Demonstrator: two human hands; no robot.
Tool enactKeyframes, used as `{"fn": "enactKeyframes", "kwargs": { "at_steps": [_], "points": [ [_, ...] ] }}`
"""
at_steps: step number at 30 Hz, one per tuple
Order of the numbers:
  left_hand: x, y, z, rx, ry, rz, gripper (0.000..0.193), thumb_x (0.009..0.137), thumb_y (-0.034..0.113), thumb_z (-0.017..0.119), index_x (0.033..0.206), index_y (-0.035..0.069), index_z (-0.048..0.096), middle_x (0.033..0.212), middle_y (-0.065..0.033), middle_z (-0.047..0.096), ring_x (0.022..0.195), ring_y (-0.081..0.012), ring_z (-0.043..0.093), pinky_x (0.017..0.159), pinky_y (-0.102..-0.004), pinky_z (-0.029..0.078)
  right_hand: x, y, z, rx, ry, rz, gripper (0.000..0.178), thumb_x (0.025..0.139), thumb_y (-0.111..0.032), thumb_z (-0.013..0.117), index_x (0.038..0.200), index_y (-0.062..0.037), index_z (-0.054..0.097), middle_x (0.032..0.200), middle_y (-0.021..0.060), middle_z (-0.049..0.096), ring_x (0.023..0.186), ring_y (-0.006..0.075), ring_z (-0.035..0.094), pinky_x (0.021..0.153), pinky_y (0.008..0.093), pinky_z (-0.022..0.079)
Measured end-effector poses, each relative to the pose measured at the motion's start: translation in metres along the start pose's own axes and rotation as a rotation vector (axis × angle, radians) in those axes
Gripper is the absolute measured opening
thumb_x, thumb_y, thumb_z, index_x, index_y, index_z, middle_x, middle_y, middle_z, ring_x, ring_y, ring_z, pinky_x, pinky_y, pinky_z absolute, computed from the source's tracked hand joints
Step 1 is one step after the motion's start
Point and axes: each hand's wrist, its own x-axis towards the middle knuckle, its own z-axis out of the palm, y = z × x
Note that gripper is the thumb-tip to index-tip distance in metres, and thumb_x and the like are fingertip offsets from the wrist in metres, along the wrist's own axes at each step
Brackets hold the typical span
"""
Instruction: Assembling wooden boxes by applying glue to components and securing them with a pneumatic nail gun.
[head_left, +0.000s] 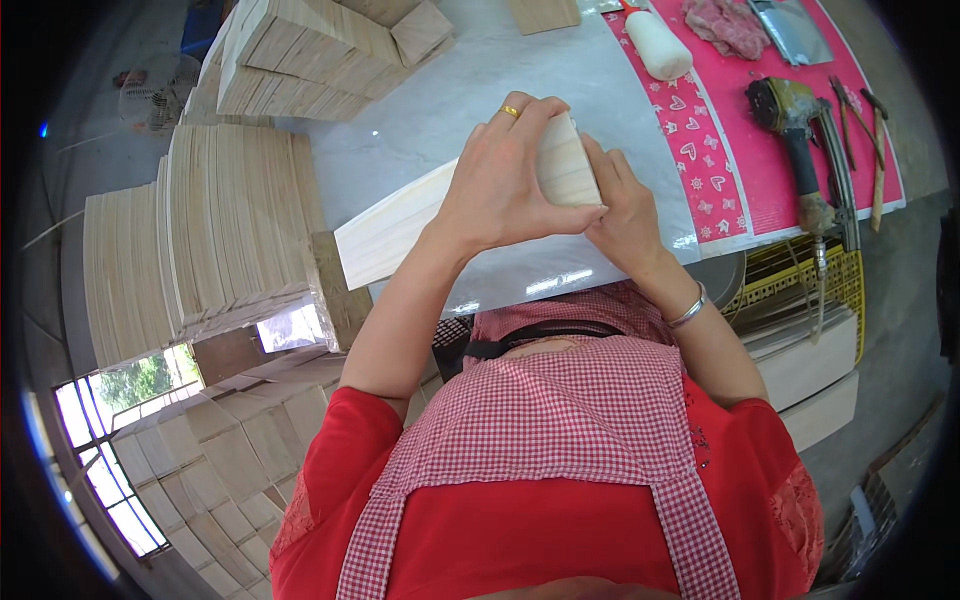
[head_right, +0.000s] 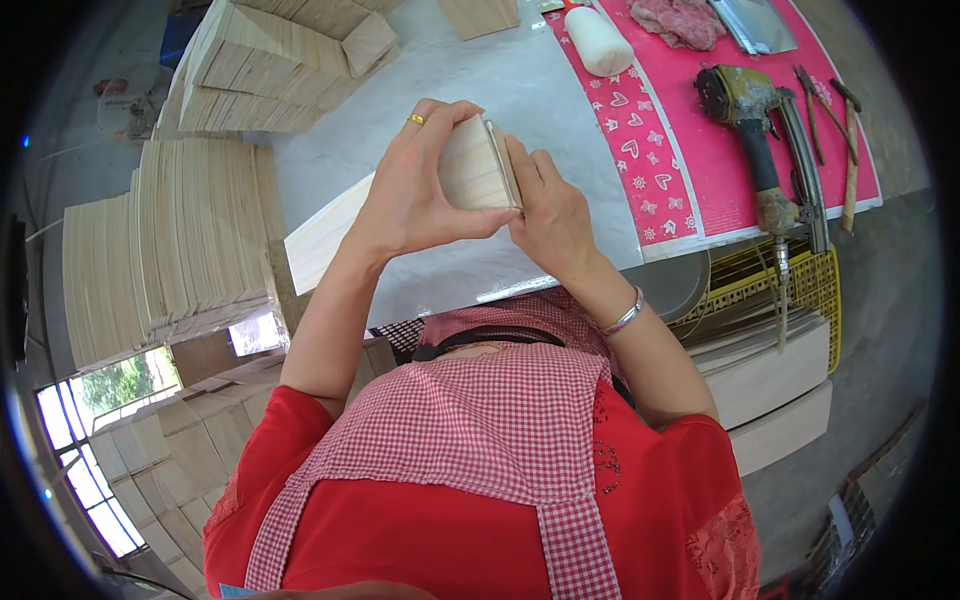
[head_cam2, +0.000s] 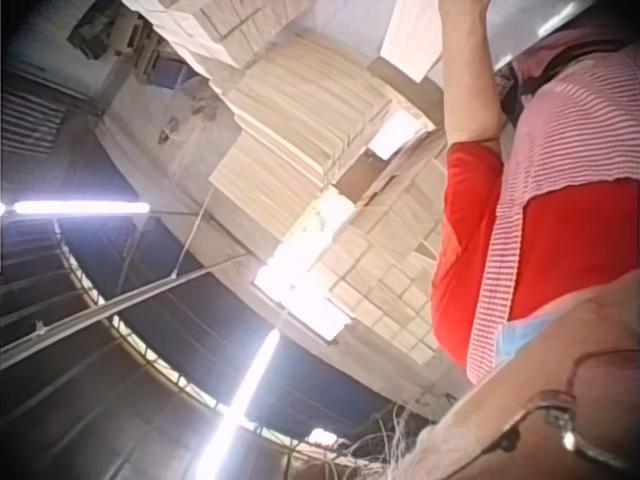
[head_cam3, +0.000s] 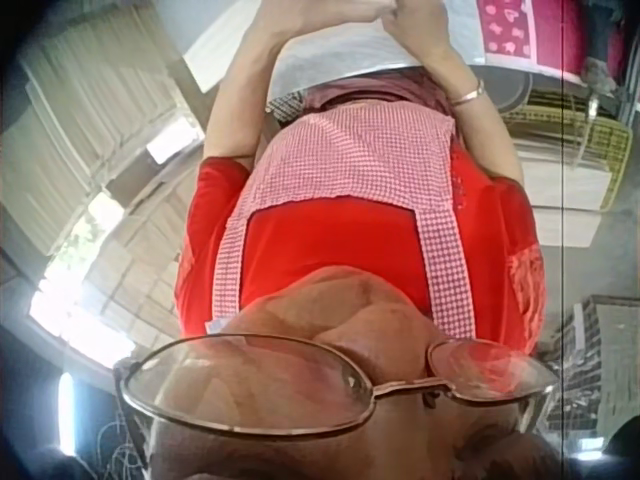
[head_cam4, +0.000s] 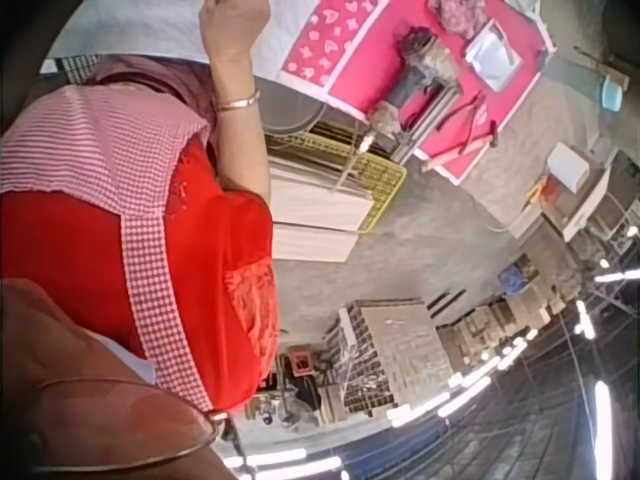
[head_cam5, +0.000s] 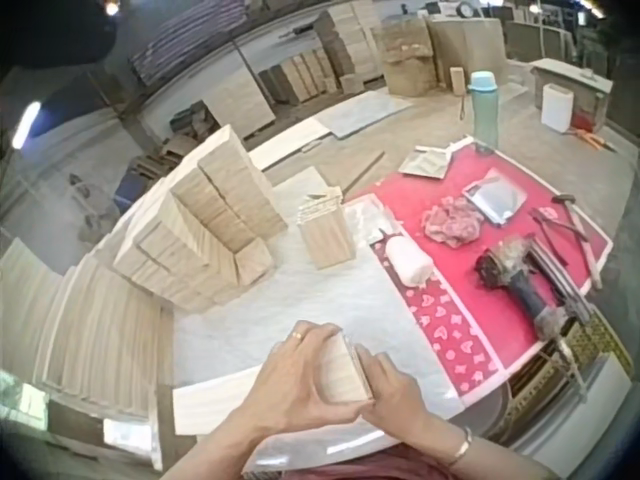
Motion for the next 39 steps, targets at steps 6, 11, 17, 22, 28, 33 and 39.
{"fn": "enactKeyframes", "kwargs": {
  "at_steps": [6, 11, 17, 22, 28, 33, 39],
  "points": [
    [0.0038, 0.0014, 0.0000, 0.009, -0.043, -0.035, 0.084, 0.052, 0.038, 0.086, 0.121, 0.001, 0.055, 0.111, -0.0153, 0.056, 0.099, -0.0337, 0.059, 0.085, -0.0419, 0.048, 0.0001, 0.0004, 0.0002, -0.017, -0.002, -0.002, 0.071, 0.070, -0.001, 0.069, 0.138, -0.0040, 0.046, 0.099, 0.0142, 0.054, 0.075, 0.0350, 0.062, 0.061, 0.0416, 0.054],
    [0.0044, 0.0002, 0.0013, 0.002, -0.052, -0.054, 0.081, 0.052, 0.035, 0.086, 0.119, 0.001, 0.055, 0.109, -0.0153, 0.056, 0.099, -0.0332, 0.059, 0.084, -0.0419, 0.049, 0.0000, 0.0004, -0.0005, -0.028, -0.003, -0.016, 0.071, 0.070, -0.002, 0.069, 0.137, -0.0038, 0.046, 0.099, 0.0140, 0.054, 0.075, 0.0344, 0.063, 0.061, 0.0410, 0.054],
    [0.0048, -0.0007, 0.0011, 0.008, -0.068, -0.049, 0.081, 0.052, 0.036, 0.085, 0.118, 0.002, 0.055, 0.107, -0.0152, 0.056, 0.098, -0.0334, 0.058, 0.084, -0.0419, 0.049, 0.0001, -0.0002, -0.0006, -0.041, -0.002, -0.014, 0.071, 0.071, -0.003, 0.070, 0.137, -0.0037, 0.046, 0.099, 0.0137, 0.054, 0.074, 0.0338, 0.063, 0.061, 0.0405, 0.054],
    [0.0044, -0.0019, 0.0026, 0.011, -0.067, -0.048, 0.080, 0.052, 0.036, 0.085, 0.118, 0.002, 0.055, 0.107, -0.0152, 0.056, 0.097, -0.0335, 0.058, 0.084, -0.0418, 0.049, 0.0008, -0.0008, -0.0012, -0.040, -0.009, -0.015, 0.070, 0.071, -0.002, 0.069, 0.137, -0.0037, 0.046, 0.099, 0.0136, 0.054, 0.074, 0.0336, 0.063, 0.061, 0.0402, 0.054],
    [0.0051, -0.0020, 0.0031, 0.011, -0.073, -0.047, 0.080, 0.051, 0.036, 0.085, 0.117, 0.002, 0.055, 0.107, -0.0152, 0.056, 0.097, -0.0334, 0.058, 0.083, -0.0418, 0.049, 0.0011, -0.0011, -0.0011, -0.035, -0.002, -0.014, 0.070, 0.071, -0.001, 0.069, 0.137, -0.0044, 0.046, 0.098, 0.0138, 0.054, 0.074, 0.0338, 0.063, 0.060, 0.0401, 0.054],
    [0.0043, -0.0009, 0.0034, 0.021, -0.078, -0.059, 0.081, 0.051, 0.036, 0.086, 0.117, 0.002, 0.055, 0.107, -0.0149, 0.055, 0.098, -0.0333, 0.058, 0.083, -0.0420, 0.049, 0.0010, -0.0030, -0.0020, -0.021, -0.003, -0.007, 0.069, 0.071, 0.000, 0.067, 0.137, -0.0048, 0.046, 0.098, 0.0143, 0.055, 0.074, 0.0350, 0.063, 0.061, 0.0410, 0.054],
    [0.0054, 0.0003, 0.0072, 0.065, -0.095, -0.090, 0.084, 0.049, 0.036, 0.086, 0.119, 0.001, 0.054, 0.108, -0.0141, 0.055, 0.099, -0.0337, 0.058, 0.085, -0.0424, 0.048, 0.0009, 0.0060, -0.0062, 0.029, -0.026, -0.002, 0.077, 0.070, -0.005, 0.073, 0.141, -0.0043, 0.043, 0.097, 0.0137, 0.053, 0.075, 0.0312, 0.062, 0.064, 0.0392, 0.053]
  ]
}}
